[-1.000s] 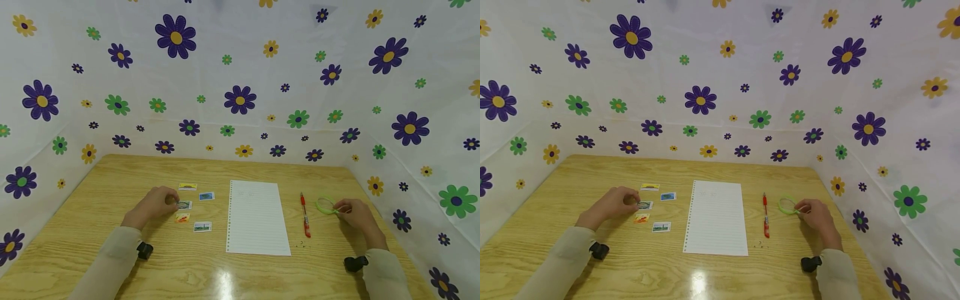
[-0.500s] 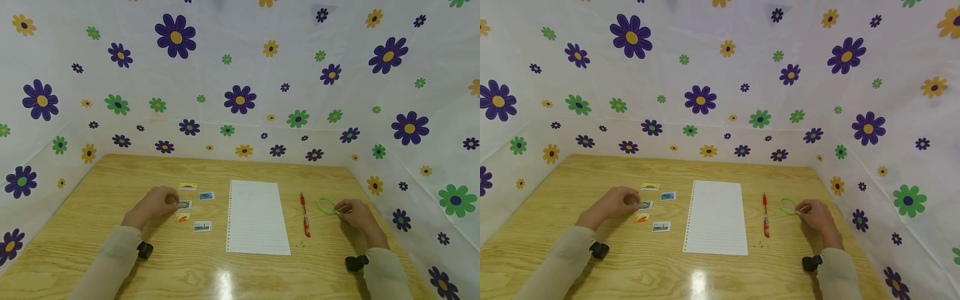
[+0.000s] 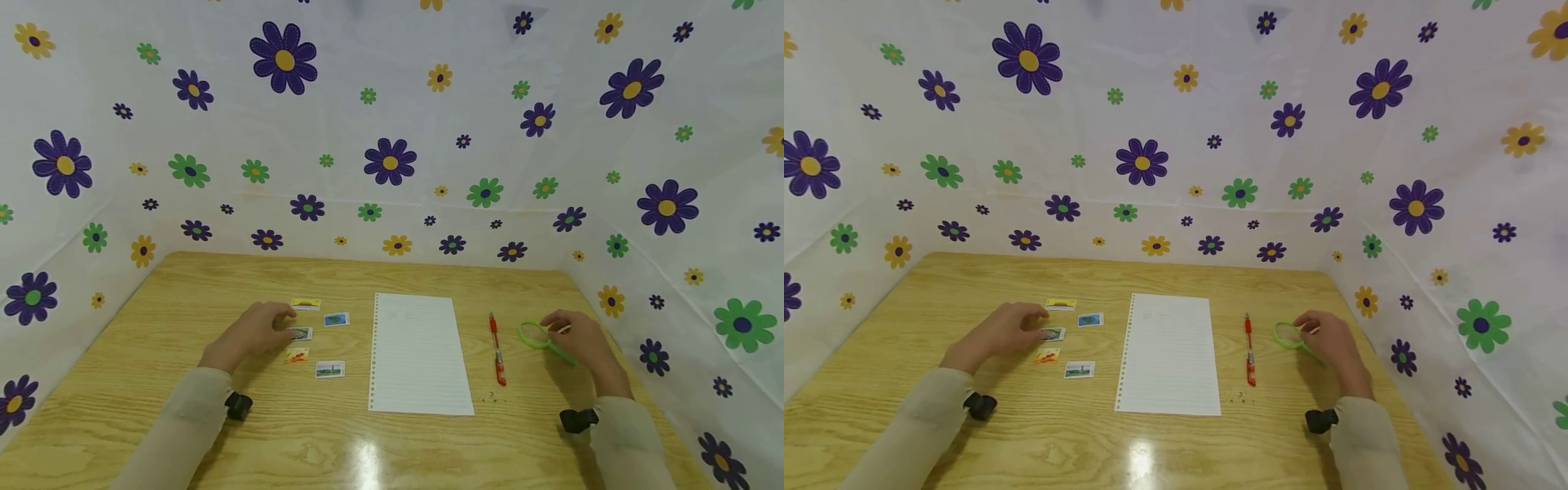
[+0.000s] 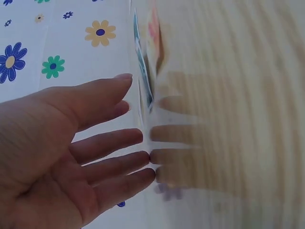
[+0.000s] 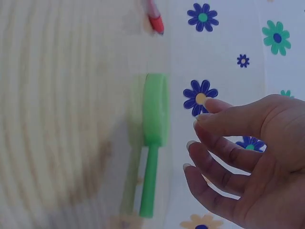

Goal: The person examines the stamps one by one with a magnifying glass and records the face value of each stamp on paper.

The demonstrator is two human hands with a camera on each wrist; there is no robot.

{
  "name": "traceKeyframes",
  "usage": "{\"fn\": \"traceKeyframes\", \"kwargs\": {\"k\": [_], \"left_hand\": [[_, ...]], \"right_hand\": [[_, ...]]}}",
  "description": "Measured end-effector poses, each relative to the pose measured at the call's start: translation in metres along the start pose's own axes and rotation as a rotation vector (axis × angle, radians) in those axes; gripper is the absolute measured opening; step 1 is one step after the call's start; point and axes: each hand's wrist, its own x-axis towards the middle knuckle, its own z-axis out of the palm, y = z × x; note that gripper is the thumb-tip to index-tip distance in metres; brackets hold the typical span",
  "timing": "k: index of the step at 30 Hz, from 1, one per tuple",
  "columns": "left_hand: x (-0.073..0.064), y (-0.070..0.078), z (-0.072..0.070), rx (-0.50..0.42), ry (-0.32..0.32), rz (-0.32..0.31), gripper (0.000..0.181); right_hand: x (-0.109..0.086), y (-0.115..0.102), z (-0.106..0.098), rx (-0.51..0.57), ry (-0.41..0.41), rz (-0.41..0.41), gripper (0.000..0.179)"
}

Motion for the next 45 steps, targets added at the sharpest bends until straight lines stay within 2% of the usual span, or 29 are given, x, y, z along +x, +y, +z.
{"fn": "traceKeyframes", "kwargs": {"k": [5,8,11,15,20,24,30,37,45], "left_hand": [[0.002,0.021,0.000,0.019,0.005,0.085,0.038],[0.005,0.036,0.005,0.026,0.001,0.147,0.039],[0.009,0.052,0.014,0.028,-0.007,0.204,0.038],[0.016,0.073,0.029,0.013,-0.037,0.235,0.038],[0.024,0.097,0.046,0.031,-0.072,0.273,0.037],[0.027,0.110,0.058,0.059,-0.111,0.274,0.039],[0.027,0.122,0.067,0.099,-0.145,0.230,0.045],[0.027,0.126,0.070,0.135,-0.165,0.199,0.043],[0.029,0.127,0.072,0.112,-0.177,0.184,0.039]], "right_hand": [[0.009,-0.019,0.001,0.000,-0.007,-0.069,0.014],[0.015,-0.028,0.006,0.016,-0.018,-0.116,0.013],[0.021,-0.038,0.013,0.021,-0.042,-0.152,0.012],[0.029,-0.050,0.023,0.010,-0.079,-0.182,0.011],[0.038,-0.060,0.035,-0.022,-0.128,-0.173,0.013],[0.044,-0.063,0.042,-0.053,-0.173,-0.152,0.019],[0.049,-0.064,0.046,-0.100,-0.203,-0.106,0.028],[0.051,-0.070,0.047,-0.152,-0.214,-0.072,0.025],[0.054,-0.073,0.048,-0.161,-0.232,-0.076,0.023]]}}
